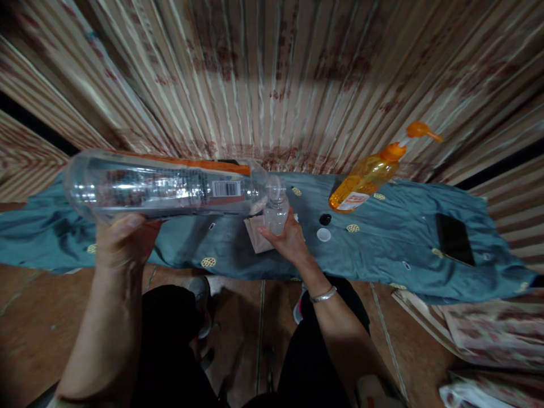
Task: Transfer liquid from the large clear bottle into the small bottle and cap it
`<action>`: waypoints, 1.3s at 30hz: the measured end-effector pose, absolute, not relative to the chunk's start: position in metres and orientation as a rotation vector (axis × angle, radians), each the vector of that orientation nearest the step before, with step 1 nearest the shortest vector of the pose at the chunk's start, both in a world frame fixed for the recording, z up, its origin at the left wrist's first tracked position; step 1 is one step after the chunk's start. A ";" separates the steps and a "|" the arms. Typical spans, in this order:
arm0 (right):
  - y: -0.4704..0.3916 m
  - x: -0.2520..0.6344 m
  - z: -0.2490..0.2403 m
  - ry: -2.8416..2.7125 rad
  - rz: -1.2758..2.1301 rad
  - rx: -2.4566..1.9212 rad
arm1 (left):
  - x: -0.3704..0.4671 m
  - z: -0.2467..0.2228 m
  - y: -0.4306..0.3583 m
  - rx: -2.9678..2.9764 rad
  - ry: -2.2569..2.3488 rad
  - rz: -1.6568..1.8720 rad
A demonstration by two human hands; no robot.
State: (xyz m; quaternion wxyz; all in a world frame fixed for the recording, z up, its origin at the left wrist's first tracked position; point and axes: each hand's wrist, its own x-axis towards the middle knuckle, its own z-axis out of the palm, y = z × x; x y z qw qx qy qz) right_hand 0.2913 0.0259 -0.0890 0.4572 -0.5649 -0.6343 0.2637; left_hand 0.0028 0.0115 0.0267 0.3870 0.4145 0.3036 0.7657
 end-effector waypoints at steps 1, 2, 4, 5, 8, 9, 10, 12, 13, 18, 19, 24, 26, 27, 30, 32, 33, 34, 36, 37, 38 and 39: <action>0.026 0.291 -0.089 -1.563 0.651 -1.393 | 0.003 0.026 0.012 1.061 0.766 1.944; 0.026 0.291 -0.088 -1.563 0.652 -1.392 | 0.003 0.026 0.012 1.068 0.762 1.940; 0.026 0.291 -0.088 -1.569 0.653 -1.392 | 0.003 0.027 0.011 1.083 0.764 1.936; 0.026 0.292 -0.088 -1.572 0.653 -1.394 | 0.004 0.027 0.011 1.088 0.769 1.934; 0.025 0.292 -0.087 -1.581 0.656 -1.409 | 0.005 0.030 0.011 1.086 0.778 1.934; 0.025 0.292 -0.087 -1.582 0.660 -1.414 | 0.005 0.030 0.012 1.084 0.776 1.937; 0.025 0.292 -0.087 -1.582 0.664 -1.417 | 0.005 0.030 0.012 1.085 0.772 1.939; 0.025 0.292 -0.087 -1.580 0.672 -1.412 | 0.004 0.030 0.013 1.097 0.763 1.942; 0.025 0.292 -0.088 -1.577 0.674 -1.405 | 0.003 0.029 0.013 1.106 0.758 1.943; 0.026 0.291 -0.088 -1.565 0.667 -1.398 | 0.002 0.025 0.012 1.092 0.744 1.932; 0.026 0.291 -0.088 -1.567 0.662 -1.396 | 0.002 0.025 0.012 1.086 0.742 1.926; 0.025 0.291 -0.088 -1.573 0.652 -1.389 | 0.002 0.026 0.010 1.109 0.729 1.917; 0.025 0.291 -0.088 -1.567 0.655 -1.380 | 0.002 0.028 0.011 1.106 0.738 1.907; 0.025 0.290 -0.088 -1.562 0.657 -1.376 | 0.002 0.028 0.011 1.101 0.743 1.906; 0.025 0.290 -0.087 -1.550 0.668 -1.374 | 0.002 0.029 0.011 1.077 0.757 1.926; 0.025 0.289 -0.088 -1.547 0.669 -1.381 | 0.003 0.029 0.010 1.071 0.767 1.928; 0.025 0.289 -0.088 -1.545 0.666 -1.387 | 0.004 0.029 0.010 1.073 0.771 1.923; 0.025 0.289 -0.088 -1.542 0.663 -1.394 | 0.004 0.030 0.009 1.078 0.774 1.916; 0.025 0.289 -0.088 -1.541 0.661 -1.405 | 0.005 0.030 0.008 1.086 0.778 1.906; 0.025 0.289 -0.087 -1.542 0.662 -1.406 | 0.005 0.030 0.008 1.088 0.782 1.903; 0.025 0.289 -0.087 -1.544 0.665 -1.404 | 0.005 0.030 0.008 1.088 0.784 1.901; 0.025 0.290 -0.086 -1.546 0.668 -1.402 | 0.005 0.029 0.008 1.089 0.784 1.902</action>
